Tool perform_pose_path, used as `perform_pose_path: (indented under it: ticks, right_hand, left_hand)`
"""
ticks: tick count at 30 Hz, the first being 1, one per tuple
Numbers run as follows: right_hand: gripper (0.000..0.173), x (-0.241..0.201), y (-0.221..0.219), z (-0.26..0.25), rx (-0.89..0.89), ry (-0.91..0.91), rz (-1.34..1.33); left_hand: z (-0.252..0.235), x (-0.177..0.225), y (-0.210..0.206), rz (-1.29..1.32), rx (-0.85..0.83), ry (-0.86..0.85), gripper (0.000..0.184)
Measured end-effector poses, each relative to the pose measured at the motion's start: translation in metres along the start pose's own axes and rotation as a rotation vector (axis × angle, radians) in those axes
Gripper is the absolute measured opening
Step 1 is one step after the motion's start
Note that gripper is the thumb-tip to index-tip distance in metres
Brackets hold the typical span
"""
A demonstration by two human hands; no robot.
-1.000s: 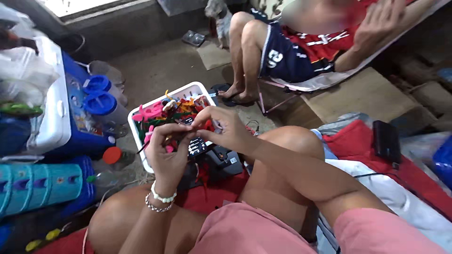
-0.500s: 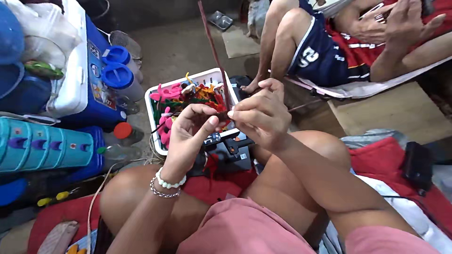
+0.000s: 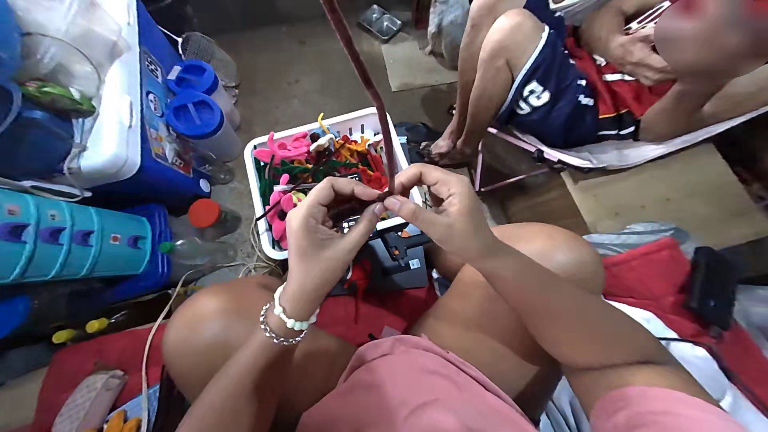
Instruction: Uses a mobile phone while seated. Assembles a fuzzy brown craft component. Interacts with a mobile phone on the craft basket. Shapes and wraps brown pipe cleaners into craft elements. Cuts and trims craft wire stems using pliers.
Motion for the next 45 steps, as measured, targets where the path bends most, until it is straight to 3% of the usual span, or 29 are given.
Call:
perform_pose_path:
  ticks: [7,13,16,18,20,24,29,34,38,41,45]
  right_hand:
    - [0.009,-0.001,0.001,-0.004,-0.061,-0.012,0.067]
    - [0.015,0.007,0.003,-0.015,-0.172,-0.006,0.086]
    - [0.026,0.038,0.014,-0.039,-0.196,-0.123,0.072]
    - [0.027,0.069,0.02,-0.053,-0.161,-0.183,0.272]
    - [0.029,0.101,0.014,-0.057,-0.262,-0.287,0.542]
    - [0.062,0.156,-0.027,-0.035,-0.527,-0.526,0.821]
    - [0.056,0.187,-0.057,-0.008,-0.5,-0.602,1.009]
    - [0.061,0.171,-0.049,-0.017,-0.443,-0.742,0.973]
    - [0.051,0.132,-0.035,-0.033,-0.215,-0.595,0.827]
    - [0.035,0.089,-0.025,-0.033,-0.184,-0.31,0.557]
    - [0.032,0.038,-0.021,-0.013,-0.128,-0.051,0.342]
  left_hand:
    - [-0.004,-0.002,0.001,-0.093,-0.073,0.036,0.022]
    - [-0.008,-0.007,0.002,-0.12,-0.041,0.05,0.02]
    - [-0.009,-0.015,0.011,-0.016,0.062,0.233,0.02]
    - [-0.009,-0.024,0.016,0.156,0.153,0.396,0.024]
    - [-0.008,-0.033,0.02,0.261,0.228,0.456,0.026]
    - [-0.009,-0.034,0.023,0.255,0.319,0.382,0.03]
    - [-0.01,-0.024,0.025,0.189,0.292,0.218,0.044]
    - [-0.01,-0.018,0.031,0.165,0.305,0.177,0.046]
    - [-0.009,-0.012,0.035,0.096,0.277,0.127,0.032]
    - [-0.01,-0.008,0.033,0.053,0.265,0.077,0.026]
    - [-0.01,-0.009,0.03,0.013,0.267,0.064,0.025]
Point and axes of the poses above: each hand's wrist, its own z-axis away from the middle knuckle, its own y-axis out of the back of the hand, x = y × z, the point moved 4 cm from there along -z, towards the middle knuckle, and after that the axes turned 10 degrees about z, right-handed, at the moved point
